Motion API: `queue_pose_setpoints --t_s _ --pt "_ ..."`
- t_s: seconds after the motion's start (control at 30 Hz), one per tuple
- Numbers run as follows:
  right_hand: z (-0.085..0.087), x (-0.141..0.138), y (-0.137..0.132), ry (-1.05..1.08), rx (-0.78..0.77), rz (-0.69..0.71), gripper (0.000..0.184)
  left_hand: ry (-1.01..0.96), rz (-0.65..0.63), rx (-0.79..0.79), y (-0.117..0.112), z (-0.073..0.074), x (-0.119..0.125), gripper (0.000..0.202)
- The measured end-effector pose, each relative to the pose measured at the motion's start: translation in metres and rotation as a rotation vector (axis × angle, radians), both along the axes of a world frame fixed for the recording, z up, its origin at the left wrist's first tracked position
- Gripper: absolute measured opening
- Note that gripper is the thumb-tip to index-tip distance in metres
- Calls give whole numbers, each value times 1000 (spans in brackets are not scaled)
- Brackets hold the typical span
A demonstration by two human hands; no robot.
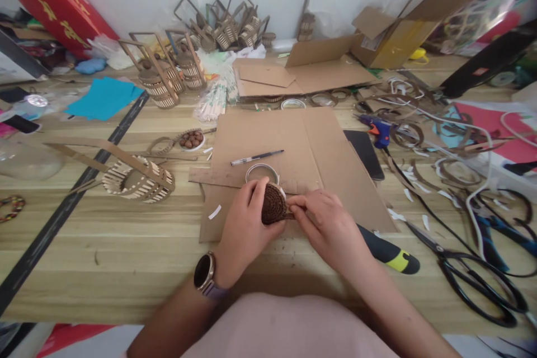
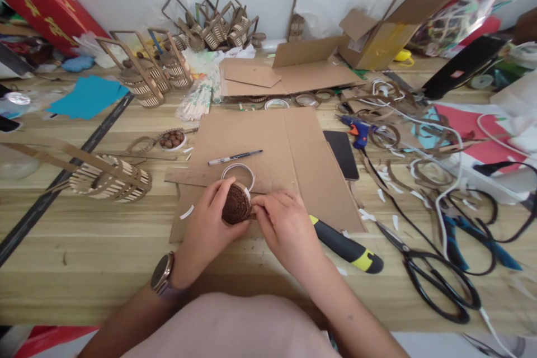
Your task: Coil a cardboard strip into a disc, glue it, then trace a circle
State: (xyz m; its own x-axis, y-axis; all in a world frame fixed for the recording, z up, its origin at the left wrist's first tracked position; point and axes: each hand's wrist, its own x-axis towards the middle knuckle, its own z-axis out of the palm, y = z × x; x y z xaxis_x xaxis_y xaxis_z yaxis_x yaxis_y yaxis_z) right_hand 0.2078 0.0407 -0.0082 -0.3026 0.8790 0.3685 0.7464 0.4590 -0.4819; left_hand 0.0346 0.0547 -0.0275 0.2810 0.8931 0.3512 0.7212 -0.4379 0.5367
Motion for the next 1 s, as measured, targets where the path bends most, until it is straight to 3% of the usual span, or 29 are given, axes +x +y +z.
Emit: queue_pose_setpoints --t_s 0.67,1.0 --pt "-9 -6 -2 -195 155 -118 20 63 6 -5 0 -5 1 67" --pt "-10 -7 -1 -123 157 -126 18 41 -2 23 0 -4 2 65"
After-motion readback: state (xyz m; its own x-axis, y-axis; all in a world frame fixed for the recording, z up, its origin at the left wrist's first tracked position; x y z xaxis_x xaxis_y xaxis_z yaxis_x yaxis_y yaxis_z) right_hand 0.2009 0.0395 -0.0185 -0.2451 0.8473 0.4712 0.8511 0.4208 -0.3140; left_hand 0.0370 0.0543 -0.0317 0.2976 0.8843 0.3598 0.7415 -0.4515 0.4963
